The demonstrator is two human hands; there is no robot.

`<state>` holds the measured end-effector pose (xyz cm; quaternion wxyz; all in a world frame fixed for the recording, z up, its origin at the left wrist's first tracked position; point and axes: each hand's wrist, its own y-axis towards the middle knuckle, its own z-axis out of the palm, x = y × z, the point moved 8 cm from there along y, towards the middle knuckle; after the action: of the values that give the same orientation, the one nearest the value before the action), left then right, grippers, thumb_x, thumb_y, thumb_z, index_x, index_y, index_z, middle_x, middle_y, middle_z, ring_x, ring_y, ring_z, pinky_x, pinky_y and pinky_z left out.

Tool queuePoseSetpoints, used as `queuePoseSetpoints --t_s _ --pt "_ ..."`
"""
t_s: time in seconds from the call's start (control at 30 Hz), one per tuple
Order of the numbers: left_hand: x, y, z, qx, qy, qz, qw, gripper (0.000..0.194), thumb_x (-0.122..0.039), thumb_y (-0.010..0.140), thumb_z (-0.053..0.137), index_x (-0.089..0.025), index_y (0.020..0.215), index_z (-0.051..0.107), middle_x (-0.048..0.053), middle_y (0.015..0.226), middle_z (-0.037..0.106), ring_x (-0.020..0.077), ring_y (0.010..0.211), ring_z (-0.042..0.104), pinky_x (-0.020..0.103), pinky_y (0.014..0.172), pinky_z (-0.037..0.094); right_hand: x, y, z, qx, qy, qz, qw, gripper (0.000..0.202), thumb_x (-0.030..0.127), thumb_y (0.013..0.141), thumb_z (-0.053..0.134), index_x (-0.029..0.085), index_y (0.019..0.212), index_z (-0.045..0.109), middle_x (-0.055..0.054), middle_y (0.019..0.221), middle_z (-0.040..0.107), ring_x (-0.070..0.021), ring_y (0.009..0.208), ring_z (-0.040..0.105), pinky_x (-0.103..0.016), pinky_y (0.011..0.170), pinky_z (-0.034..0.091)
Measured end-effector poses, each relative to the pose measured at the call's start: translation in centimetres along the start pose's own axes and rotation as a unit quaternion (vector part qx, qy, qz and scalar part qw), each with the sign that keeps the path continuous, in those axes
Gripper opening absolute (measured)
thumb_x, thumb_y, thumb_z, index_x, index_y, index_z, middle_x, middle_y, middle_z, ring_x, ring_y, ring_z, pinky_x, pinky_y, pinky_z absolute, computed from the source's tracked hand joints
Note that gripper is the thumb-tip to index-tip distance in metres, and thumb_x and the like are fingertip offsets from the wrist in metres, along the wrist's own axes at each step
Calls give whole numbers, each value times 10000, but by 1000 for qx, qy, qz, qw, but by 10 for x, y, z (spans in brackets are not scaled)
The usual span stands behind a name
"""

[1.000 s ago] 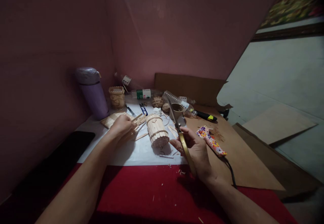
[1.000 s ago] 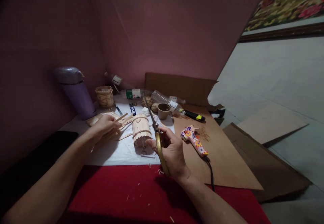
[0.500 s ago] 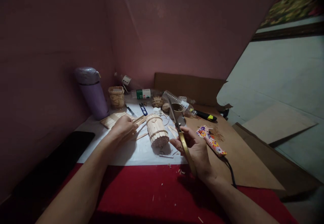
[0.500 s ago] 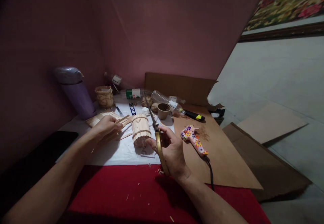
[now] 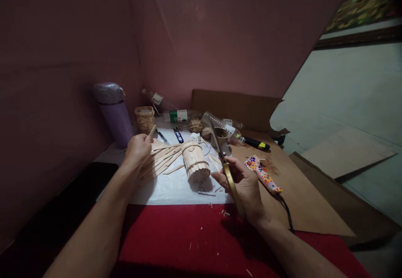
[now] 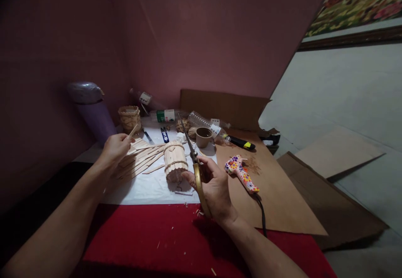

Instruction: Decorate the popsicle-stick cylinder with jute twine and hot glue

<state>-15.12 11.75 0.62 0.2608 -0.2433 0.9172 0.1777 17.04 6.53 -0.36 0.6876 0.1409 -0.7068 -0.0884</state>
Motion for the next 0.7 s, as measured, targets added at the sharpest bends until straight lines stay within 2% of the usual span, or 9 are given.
queuePoseSetpoints --t_s 0.1,0.27,0.37,0.53,0.7 --pt "-2 -2 3 9 19 14 1000 318 -302 836 430 -178 889 718 133 896 736 271 821 657 305 604 393 8 1 -5 -25 -5 -25 999 420 304 644 818 199 1003 628 44 665 569 -95 538 473 -215 438 378" --pt "-13 -13 6 3 77 43 996 306 -313 838 459 -198 939 723 163 995 730 318 919 653 337 655 411 24 1 -25 -131 12 -50 990 375 366 692 786 205 987 620 63 615 539 -69 435 433 -205 375 360" --pt "-18 -16 9 4 108 59 992 315 -327 836 475 -209 975 732 162 1010 729 327 940 652 346 677 422 25 1 -33 -168 49 -40 984 387 382 685 789 207 983 615 69 597 528 -67 404 444 -203 353 370" --pt "-20 -16 20 29 136 89 986 285 -327 806 537 -211 946 756 172 981 732 362 963 647 369 702 425 18 3 -34 -171 95 -9 981 400 382 683 792 211 987 596 70 625 547 -60 380 458 -196 330 376" --pt "-18 -14 23 31 124 81 988 254 -277 795 535 -173 894 745 202 948 722 380 928 648 388 700 422 19 3 -30 -153 87 -13 984 401 383 693 781 204 1000 594 79 590 527 -65 383 455 -195 331 375"
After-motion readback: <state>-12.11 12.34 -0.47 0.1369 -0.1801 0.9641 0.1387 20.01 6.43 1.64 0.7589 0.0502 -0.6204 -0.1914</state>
